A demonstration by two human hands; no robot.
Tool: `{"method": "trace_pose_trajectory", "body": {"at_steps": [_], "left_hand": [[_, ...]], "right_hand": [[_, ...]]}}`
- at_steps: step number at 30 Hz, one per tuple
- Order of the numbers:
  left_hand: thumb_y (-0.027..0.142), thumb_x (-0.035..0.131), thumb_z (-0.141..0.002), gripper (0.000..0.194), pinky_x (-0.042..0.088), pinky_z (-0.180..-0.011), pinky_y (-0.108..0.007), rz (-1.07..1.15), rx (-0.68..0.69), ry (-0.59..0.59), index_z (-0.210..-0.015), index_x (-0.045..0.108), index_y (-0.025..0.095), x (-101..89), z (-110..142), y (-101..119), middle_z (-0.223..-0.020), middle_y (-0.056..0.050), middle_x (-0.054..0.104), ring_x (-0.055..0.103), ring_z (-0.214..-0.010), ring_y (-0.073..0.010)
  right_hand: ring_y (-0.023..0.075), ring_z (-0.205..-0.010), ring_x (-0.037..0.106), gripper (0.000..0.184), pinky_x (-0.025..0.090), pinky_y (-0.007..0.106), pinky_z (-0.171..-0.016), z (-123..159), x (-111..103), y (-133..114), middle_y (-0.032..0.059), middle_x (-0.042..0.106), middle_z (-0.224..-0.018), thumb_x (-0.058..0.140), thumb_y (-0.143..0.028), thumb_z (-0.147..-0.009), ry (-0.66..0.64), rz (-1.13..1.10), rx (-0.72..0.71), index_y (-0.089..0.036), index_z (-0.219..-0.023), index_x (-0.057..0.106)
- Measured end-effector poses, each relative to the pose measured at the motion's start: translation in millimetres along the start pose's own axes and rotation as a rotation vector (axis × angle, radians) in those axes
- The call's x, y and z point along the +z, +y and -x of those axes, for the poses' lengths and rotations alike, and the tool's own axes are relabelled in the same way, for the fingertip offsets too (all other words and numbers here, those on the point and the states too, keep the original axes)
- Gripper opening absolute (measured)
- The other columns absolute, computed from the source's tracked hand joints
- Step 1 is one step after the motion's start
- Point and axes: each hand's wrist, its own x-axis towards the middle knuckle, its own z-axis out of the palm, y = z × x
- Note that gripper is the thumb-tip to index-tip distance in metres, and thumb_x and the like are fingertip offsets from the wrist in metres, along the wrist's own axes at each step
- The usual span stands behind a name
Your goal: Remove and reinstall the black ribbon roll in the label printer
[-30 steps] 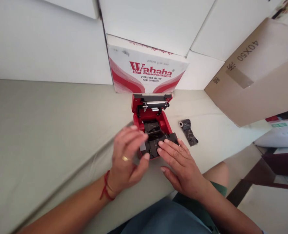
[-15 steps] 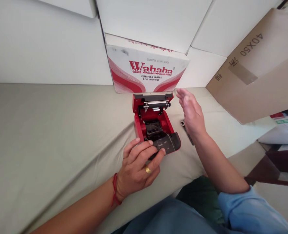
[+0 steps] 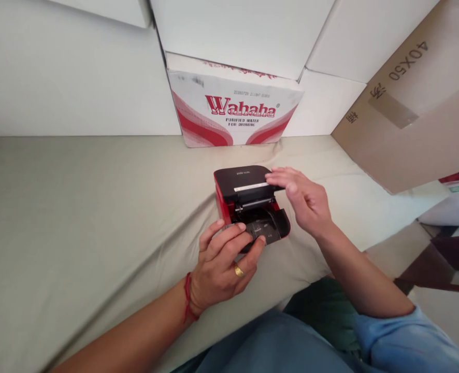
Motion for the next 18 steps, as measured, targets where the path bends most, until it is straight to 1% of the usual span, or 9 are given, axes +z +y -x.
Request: {"method": "trace_pose_trajectory", "body": {"at_steps": [2,4,5,7,9,10,12,14,18], "left_hand": [[0.013,0.075,-0.096,0.048,0.045,-0.142,-0.047,-0.014,-0.011,0.0,-0.138,0.081,0.035,0.0,0.6,1.7,-0.108,-0.002,0.085,0.079,-0.124,-0.0246],[0.014,0.075,-0.097,0.043,0.044,-0.143,-0.047,-0.012,-0.022,-0.002,-0.134,0.082,0.034,-1.0,1.2,1.5,-0.11,-0.002,0.085,0.079,-0.125,-0.0242],[0.014,0.074,-0.097,0.045,0.044,-0.143,-0.047,0.003,-0.03,0.001,-0.137,0.081,0.033,-2.0,1.2,-0.1,-0.112,-0.003,0.085,0.079,-0.127,-0.0246],[0.017,0.072,-0.1,0.052,0.045,-0.143,-0.052,0.054,-0.048,0.028,-0.149,0.077,0.033,-4.9,0.3,-7.3,-0.12,-0.005,0.085,0.078,-0.134,-0.027],[0.022,0.064,-0.107,0.059,0.045,-0.143,-0.059,0.11,-0.1,0.053,-0.165,0.068,0.032,-8.3,-2.2,-18.5,-0.134,-0.009,0.085,0.075,-0.145,-0.0307],[0.024,0.06,-0.111,0.06,0.044,-0.144,-0.06,0.13,-0.141,0.045,-0.17,0.064,0.031,-9.8,-3.8,-24.6,-0.143,-0.011,0.084,0.073,-0.151,-0.0321],[0.024,0.053,-0.116,0.055,0.04,-0.146,-0.061,0.179,-0.243,-0.008,-0.168,0.067,0.031,-11.4,-6.7,-35.3,-0.154,-0.01,0.083,0.068,-0.161,-0.0323],[0.021,0.049,-0.119,0.05,0.043,-0.145,-0.059,0.263,-0.274,-0.041,-0.159,0.074,0.035,-10.7,-8.2,-41.8,-0.149,-0.005,0.086,0.071,-0.158,-0.0297],[0.019,0.052,-0.119,0.044,0.06,-0.129,-0.057,0.329,-0.306,-0.009,-0.151,0.08,0.033,-7.5,-10.3,-44.7,-0.144,-0.006,0.088,0.075,-0.152,-0.0313]], "right_hand": [[0.0294,-0.144,0.084,0.049,0.052,0.063,-0.141,19.5,-1.1,3.7,0.0051,0.093,-0.14,0.049,-0.055,-0.126,-0.054,0.064,-0.063,-0.033,-0.13,0.093],[0.0285,-0.146,0.083,0.04,0.058,0.06,-0.137,34.5,0.6,7.5,0.0067,0.091,-0.144,0.054,-0.04,-0.125,-0.081,0.09,-0.127,-0.031,-0.136,0.091],[0.0281,-0.147,0.083,0.037,0.062,0.057,-0.133,39.5,2.1,9.0,0.0081,0.09,-0.146,0.057,-0.034,-0.124,-0.082,0.089,-0.158,-0.029,-0.139,0.09],[0.0272,-0.147,0.083,0.036,0.067,0.052,-0.128,44.0,5.2,10.8,0.0099,0.089,-0.147,0.06,-0.026,-0.122,-0.072,0.083,-0.196,-0.026,-0.142,0.089],[0.027,-0.143,0.085,0.035,0.068,0.051,-0.127,43.8,7.6,11.0,0.0091,0.09,-0.144,0.061,-0.024,-0.121,-0.064,0.081,-0.196,-0.027,-0.142,0.089],[0.0273,-0.142,0.086,0.036,0.069,0.052,-0.126,43.1,8.5,10.7,0.0082,0.091,-0.142,0.06,-0.024,-0.122,-0.059,0.078,-0.185,-0.029,-0.141,0.09],[0.0281,-0.141,0.086,0.037,0.07,0.054,-0.125,42.5,10.3,10.1,0.0069,0.091,-0.142,0.059,-0.025,-0.122,-0.041,0.065,-0.161,-0.031,-0.14,0.091],[0.0286,-0.144,0.084,0.038,0.069,0.054,-0.126,43.5,12.8,10.5,0.0072,0.091,-0.143,0.058,-0.025,-0.122,-0.014,0.038,-0.151,-0.03,-0.14,0.091],[0.028,-0.145,0.084,0.037,0.068,0.053,-0.127,47.0,19.3,13.5,0.0088,0.092,-0.141,0.058,-0.024,-0.123,0.036,-0.03,-0.145,-0.029,-0.139,0.091]]}}
